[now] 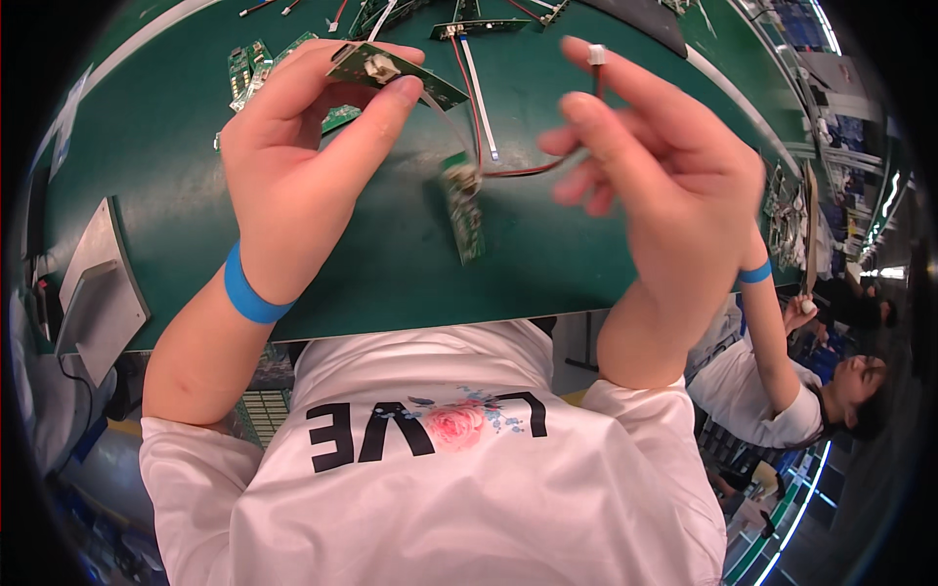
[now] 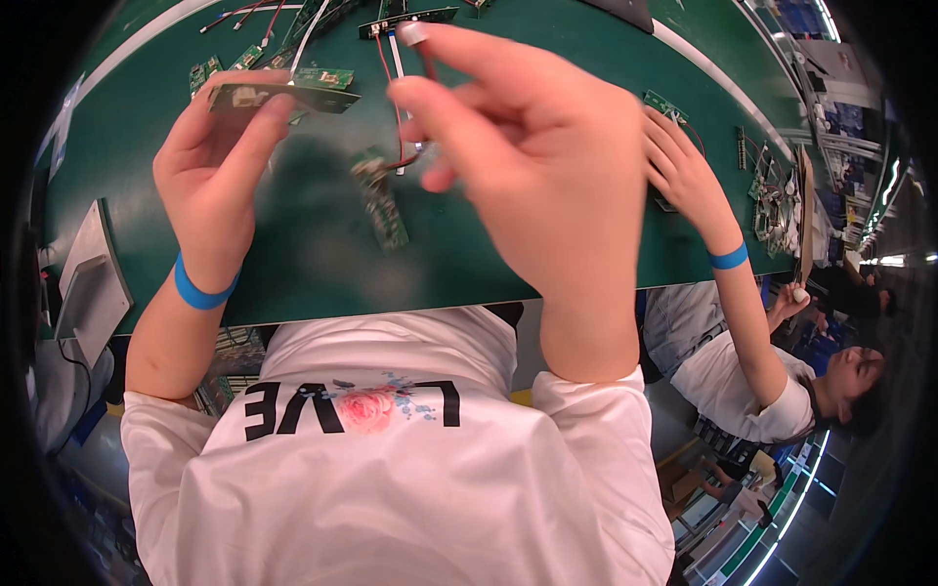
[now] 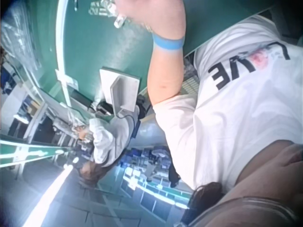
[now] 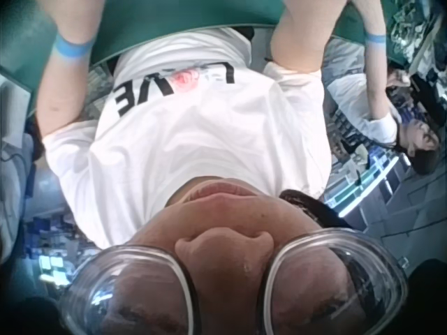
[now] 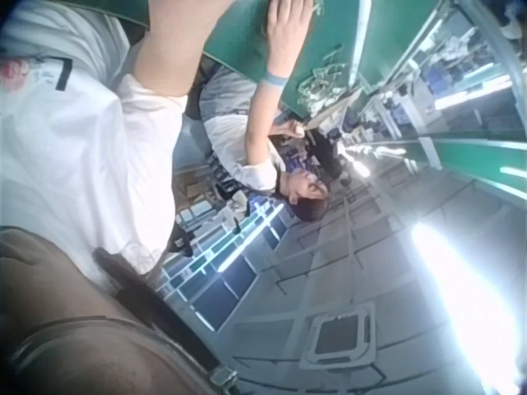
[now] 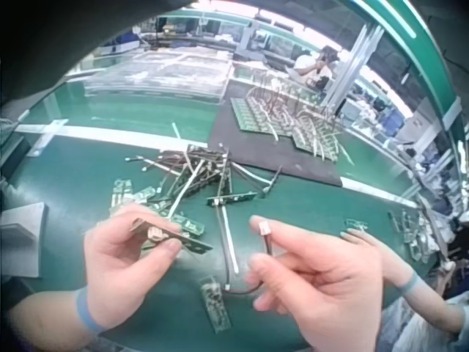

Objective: The person connects ribbon cables and wire connectors into electronic circuit boards by hand, repeating the process for multiple boards and placing the assembled units on the table.

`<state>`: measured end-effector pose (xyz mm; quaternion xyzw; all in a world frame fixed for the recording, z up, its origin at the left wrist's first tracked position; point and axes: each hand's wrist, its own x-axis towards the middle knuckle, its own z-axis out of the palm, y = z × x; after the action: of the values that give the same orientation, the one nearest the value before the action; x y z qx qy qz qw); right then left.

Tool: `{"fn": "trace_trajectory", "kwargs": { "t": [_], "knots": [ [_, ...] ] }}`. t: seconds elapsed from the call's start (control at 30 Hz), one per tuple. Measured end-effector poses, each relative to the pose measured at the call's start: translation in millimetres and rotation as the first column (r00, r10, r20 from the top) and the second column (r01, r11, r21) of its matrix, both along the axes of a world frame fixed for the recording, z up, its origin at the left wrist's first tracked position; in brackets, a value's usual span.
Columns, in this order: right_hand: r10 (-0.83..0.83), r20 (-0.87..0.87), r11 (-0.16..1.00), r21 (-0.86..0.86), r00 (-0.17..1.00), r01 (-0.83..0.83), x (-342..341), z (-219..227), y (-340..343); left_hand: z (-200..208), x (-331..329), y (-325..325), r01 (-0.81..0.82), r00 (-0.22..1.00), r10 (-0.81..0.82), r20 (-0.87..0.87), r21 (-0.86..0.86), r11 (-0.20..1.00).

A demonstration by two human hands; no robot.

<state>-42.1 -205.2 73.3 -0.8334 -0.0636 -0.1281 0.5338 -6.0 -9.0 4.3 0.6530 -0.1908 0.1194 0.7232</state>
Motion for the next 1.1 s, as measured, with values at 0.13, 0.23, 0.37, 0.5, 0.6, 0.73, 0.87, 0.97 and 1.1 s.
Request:
{"fn": "trace_trajectory", "kwargs": {
  "t": [0.13,0.23,0.37,0.5,0.6,0.73,0.87,0.97,1.1],
  "knots": [
    [0.089,-0.106,0.989,0.125,0.99,-0.075,8,-11,11,2,2,-2,0.004,0.992,-0.003,-0.129,0.001,1.0],
    [0.055,-0.155,0.985,0.168,0.986,-0.028,6,-11,7,3,3,-3,0.012,0.96,-0.034,-0.277,-0.081,0.997],
    [0.045,-0.107,0.972,-0.225,0.993,-0.068,-14,-42,14,-3,9,-1,-0.03,0.995,0.033,-0.099,0.03,0.999],
    [0.084,0.032,0.911,-0.408,0.996,-0.064,-14,-79,36,7,7,2,-0.063,0.989,0.017,0.145,0.32,0.945],
    [0.045,0.044,0.911,-0.412,0.998,-0.023,-7,-89,51,16,6,6,-0.131,0.892,-0.128,0.434,0.518,0.845],
    [0.0,-0.025,0.943,-0.334,1.0,-0.008,2,-104,73,25,0,6,-0.274,0.729,-0.253,0.636,0.61,0.744],
    [0.039,0.078,0.98,-0.198,0.996,-0.023,8,-124,78,34,-6,-3,-0.267,0.701,-0.331,0.632,0.662,0.7],
    [0.164,0.04,0.979,-0.13,0.986,-0.158,6,-109,66,39,-9,-6,-0.271,0.701,-0.343,0.625,0.679,0.682],
    [0.356,-0.335,0.777,-0.413,0.872,-0.475,15,-59,25,61,-11,-10,-0.341,0.666,-0.348,0.66,0.684,0.645]
  ]
}}
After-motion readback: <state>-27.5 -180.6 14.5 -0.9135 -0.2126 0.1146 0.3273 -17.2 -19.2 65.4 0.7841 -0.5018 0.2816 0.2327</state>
